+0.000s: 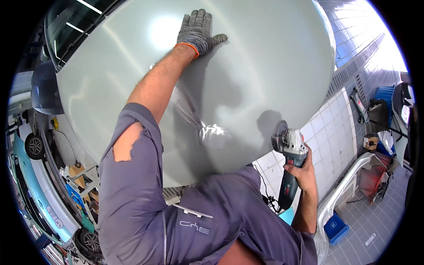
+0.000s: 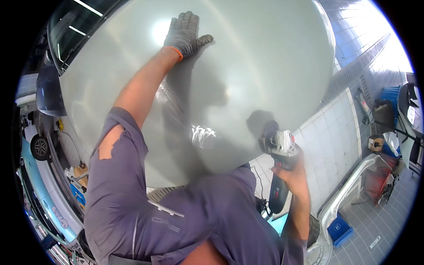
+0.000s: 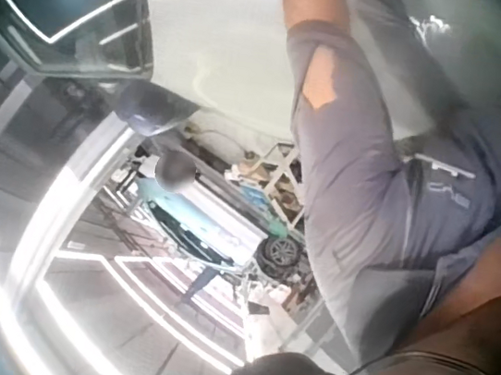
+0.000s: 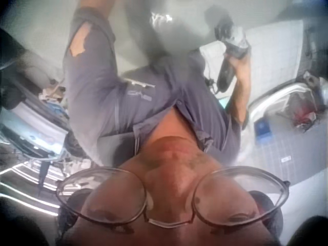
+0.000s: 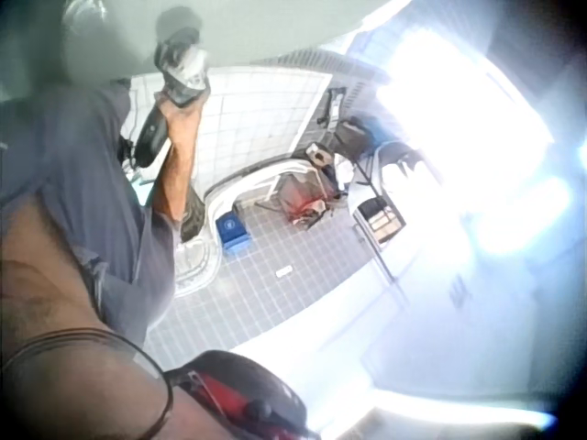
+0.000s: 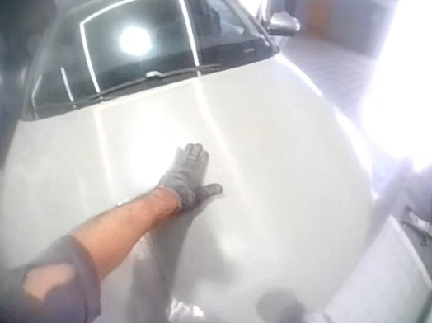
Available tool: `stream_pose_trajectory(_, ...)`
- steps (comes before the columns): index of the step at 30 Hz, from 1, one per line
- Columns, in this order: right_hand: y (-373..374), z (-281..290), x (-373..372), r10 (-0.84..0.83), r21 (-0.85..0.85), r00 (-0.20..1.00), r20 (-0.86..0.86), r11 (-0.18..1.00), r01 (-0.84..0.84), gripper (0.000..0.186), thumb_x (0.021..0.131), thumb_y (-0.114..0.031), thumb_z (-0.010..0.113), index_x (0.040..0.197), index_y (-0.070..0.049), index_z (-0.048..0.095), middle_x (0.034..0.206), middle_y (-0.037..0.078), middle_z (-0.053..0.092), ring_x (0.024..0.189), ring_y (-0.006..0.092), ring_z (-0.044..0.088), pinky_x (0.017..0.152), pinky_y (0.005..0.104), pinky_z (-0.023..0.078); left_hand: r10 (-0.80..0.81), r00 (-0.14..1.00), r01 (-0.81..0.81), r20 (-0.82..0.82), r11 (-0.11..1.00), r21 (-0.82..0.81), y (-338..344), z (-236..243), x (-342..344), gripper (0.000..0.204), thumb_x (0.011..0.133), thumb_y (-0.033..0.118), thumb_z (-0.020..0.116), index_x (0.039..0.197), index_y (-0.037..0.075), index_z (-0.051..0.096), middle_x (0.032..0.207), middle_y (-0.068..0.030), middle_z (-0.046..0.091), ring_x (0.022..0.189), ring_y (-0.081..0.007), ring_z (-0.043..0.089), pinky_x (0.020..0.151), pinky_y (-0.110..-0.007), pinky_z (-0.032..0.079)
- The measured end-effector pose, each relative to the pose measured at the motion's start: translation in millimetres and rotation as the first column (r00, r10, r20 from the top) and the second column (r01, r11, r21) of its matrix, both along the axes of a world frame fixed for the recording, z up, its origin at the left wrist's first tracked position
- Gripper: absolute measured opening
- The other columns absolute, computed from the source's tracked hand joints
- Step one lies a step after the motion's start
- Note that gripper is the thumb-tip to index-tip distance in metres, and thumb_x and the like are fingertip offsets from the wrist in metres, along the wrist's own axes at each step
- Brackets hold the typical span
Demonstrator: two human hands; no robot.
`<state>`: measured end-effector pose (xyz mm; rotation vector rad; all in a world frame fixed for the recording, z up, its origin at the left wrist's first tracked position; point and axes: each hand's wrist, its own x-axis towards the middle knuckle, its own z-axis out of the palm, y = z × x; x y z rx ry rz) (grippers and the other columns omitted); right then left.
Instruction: The person prepares a power tool by attaching a disc and plugging it in, then grinds a section of a car hood to remove paint. Afterward, they use a heat gun to apply heat to the same area of the hood.
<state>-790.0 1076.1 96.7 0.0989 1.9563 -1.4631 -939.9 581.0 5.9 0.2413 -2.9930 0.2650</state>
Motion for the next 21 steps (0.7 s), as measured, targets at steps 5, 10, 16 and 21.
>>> stream_pose_trajectory(5,-6,-4,-11,-0.006,0.039,0.999,-0.05,0.999,0.008,0.095,0.067,-0.005,0.082,0.147,0.001,0.031,0.121,0.011,0.057,0.101,0.0174,0.057,0.09,0.0331,0.05,-0.137,0.979,0.12,0.152,0.986,0.118,81,0,68,0.1,0.092,0.076,0.043,0.16,0.003,0.027,0.169,-0.0185,0.019,0.158,-0.0341,0.01,0.128,-0.05,0.005)
stream_pose_trajectory(10,-6,16,-39,0.157,0.104,0.981,-0.117,0.984,-0.145,0.1,0.068,-0.012,0.086,0.151,-0.001,0.031,0.128,0.012,0.057,0.114,0.0221,0.057,0.099,0.0356,0.048,-0.21,0.977,0.182,0.03,0.9,0.396,177,-28,167,0.101,0.087,0.07,0.059,0.155,0.001,0.035,0.165,-0.0196,0.027,0.155,-0.0375,0.017,0.127,-0.052,0.008)
stream_pose_trajectory(16,-44,26,-55,0.295,0.265,0.94,-0.17,0.933,-0.245,0.093,0.07,-0.013,0.081,0.148,-0.002,0.033,0.116,0.013,0.065,0.11,0.0225,0.063,0.098,0.0364,0.049,-0.465,0.848,0.29,0.256,0.809,0.511,215,-1,233,0.092,0.086,0.056,0.068,0.15,-0.004,0.04,0.16,-0.0205,0.035,0.153,-0.0375,0.023,0.127,-0.049,0.012)
stream_pose_trajectory(21,-102,14,-43,0.616,0.542,0.783,-0.084,0.688,-0.483,0.103,0.072,-0.045,0.088,0.149,-0.003,0.034,0.118,0.026,0.068,0.114,0.0417,0.066,0.097,0.0448,0.053,0.06,0.998,-0.068,0.034,0.918,0.392,93,-23,274,0.081,0.094,0.041,0.064,0.155,-0.001,0.033,0.164,-0.0229,0.028,0.155,-0.0382,0.02,0.126,-0.054,0.009)
